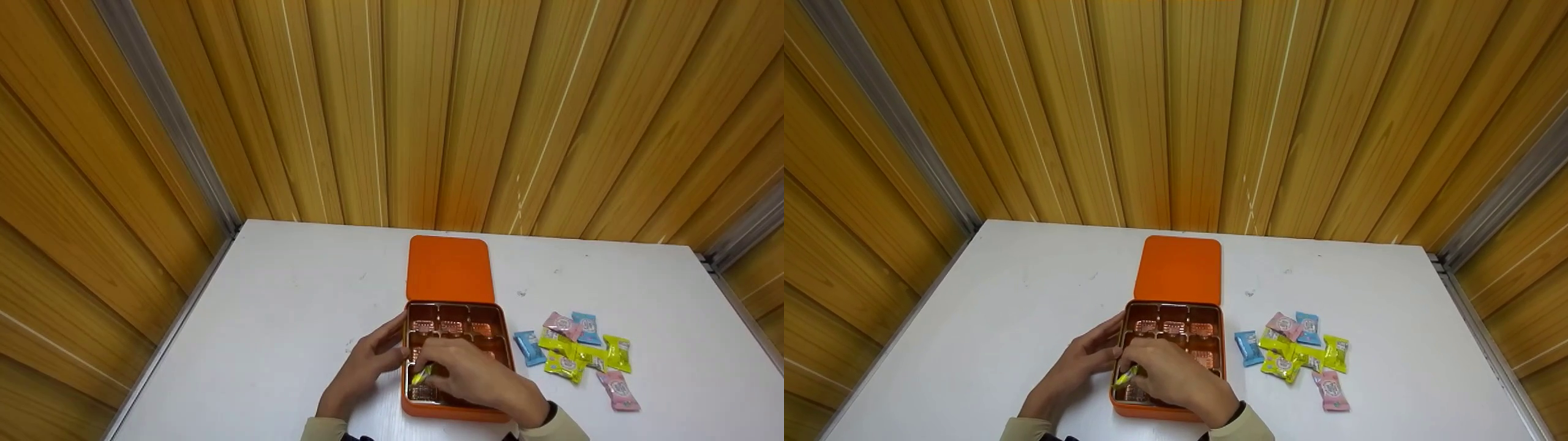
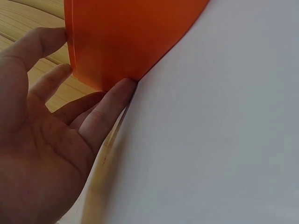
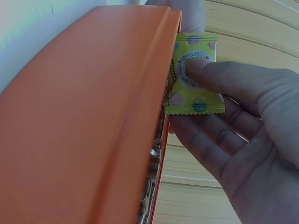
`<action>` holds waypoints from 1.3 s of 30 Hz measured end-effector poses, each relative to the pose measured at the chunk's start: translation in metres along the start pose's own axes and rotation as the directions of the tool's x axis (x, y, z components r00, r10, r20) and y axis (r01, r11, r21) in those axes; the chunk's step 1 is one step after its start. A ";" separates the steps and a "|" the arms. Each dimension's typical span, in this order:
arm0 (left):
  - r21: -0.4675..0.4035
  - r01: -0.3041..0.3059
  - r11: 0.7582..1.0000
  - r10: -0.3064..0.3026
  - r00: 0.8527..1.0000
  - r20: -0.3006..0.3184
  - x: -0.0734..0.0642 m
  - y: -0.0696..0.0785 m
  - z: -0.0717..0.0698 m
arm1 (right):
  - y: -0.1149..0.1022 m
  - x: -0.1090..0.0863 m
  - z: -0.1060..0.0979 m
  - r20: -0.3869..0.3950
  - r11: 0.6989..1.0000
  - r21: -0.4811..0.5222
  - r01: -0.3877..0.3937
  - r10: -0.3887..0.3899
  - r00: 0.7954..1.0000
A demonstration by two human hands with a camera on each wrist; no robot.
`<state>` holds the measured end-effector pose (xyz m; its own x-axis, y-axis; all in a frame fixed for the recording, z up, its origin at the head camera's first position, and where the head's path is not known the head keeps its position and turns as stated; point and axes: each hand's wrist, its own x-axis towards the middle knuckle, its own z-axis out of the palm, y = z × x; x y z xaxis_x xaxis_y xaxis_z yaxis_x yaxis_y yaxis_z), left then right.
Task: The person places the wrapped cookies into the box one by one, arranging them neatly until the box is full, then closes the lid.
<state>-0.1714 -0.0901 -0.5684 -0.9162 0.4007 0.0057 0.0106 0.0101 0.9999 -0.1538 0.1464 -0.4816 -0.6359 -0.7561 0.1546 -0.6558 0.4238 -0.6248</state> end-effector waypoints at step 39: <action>-0.019 -0.020 1.000 0.020 1.000 0.001 0.000 0.001 0.000 | 0.002 0.004 0.007 0.036 1.000 -0.011 0.012 -0.012 0.999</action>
<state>-0.1709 -0.0898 -0.5673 -0.9154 0.4019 0.0252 0.0210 -0.0147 0.9997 -0.1543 0.1408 -0.4877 -0.6129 -0.7787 0.1339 -0.6677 0.4199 -0.6147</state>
